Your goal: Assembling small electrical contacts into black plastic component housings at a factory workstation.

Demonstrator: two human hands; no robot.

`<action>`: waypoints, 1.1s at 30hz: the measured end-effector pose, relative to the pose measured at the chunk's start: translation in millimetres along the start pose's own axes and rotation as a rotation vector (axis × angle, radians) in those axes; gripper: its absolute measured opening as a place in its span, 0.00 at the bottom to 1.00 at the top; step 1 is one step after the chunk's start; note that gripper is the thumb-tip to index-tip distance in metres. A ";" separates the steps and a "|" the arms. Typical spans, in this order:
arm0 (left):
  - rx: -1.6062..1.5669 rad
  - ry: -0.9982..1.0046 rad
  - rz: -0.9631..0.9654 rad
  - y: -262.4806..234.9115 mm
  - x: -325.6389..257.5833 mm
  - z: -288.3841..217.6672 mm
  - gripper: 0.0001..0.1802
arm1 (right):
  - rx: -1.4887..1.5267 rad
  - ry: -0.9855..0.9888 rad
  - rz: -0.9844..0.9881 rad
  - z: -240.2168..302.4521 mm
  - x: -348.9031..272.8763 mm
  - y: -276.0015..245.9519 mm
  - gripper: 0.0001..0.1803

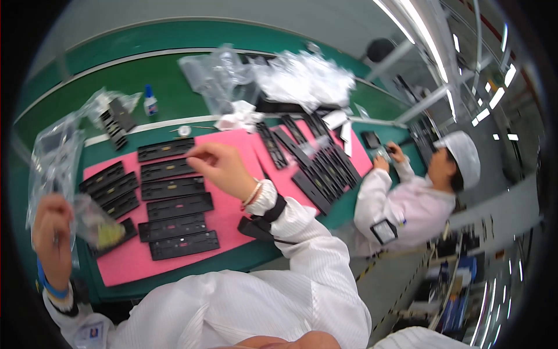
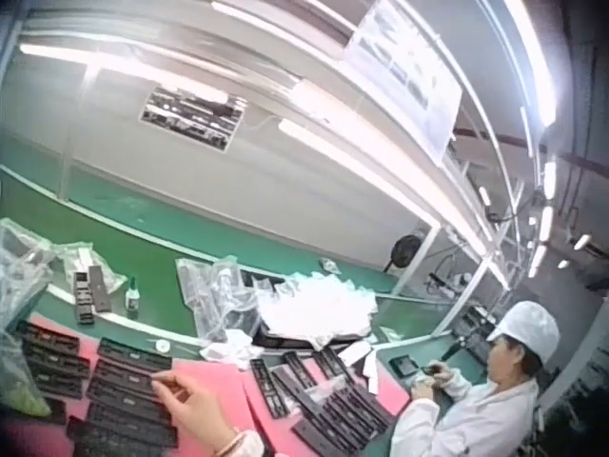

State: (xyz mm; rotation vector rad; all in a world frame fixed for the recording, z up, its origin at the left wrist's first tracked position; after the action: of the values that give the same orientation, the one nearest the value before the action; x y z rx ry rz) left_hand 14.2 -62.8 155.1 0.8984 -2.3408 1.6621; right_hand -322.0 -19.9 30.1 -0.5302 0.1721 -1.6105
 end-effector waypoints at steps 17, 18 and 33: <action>-0.196 0.163 0.166 73.0 32.3 -50.1 0.09 | -0.058 -0.493 0.287 165.5 -36.0 92.7 0.17; -0.169 0.200 0.168 71.1 32.5 -52.7 0.10 | -0.050 -0.494 0.294 165.6 -35.6 92.3 0.17; -0.136 0.254 0.167 68.6 21.3 -39.8 0.11 | -0.205 -0.219 0.459 149.0 -14.0 114.0 0.18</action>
State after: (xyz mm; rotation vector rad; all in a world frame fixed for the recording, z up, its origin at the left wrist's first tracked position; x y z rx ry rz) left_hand -48.8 -20.7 123.6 0.4486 -2.3694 1.5449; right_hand -154.4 9.6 110.2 -0.7598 0.2744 -1.0865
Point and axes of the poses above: each hand's wrist, its own x-axis towards the middle knuckle, its own y-axis out of the palm, z = x × y, the point moved 9 cm from there along x, towards the middle knuckle, and after that the axes turned 12 degrees about z, right-handed, at the moved point
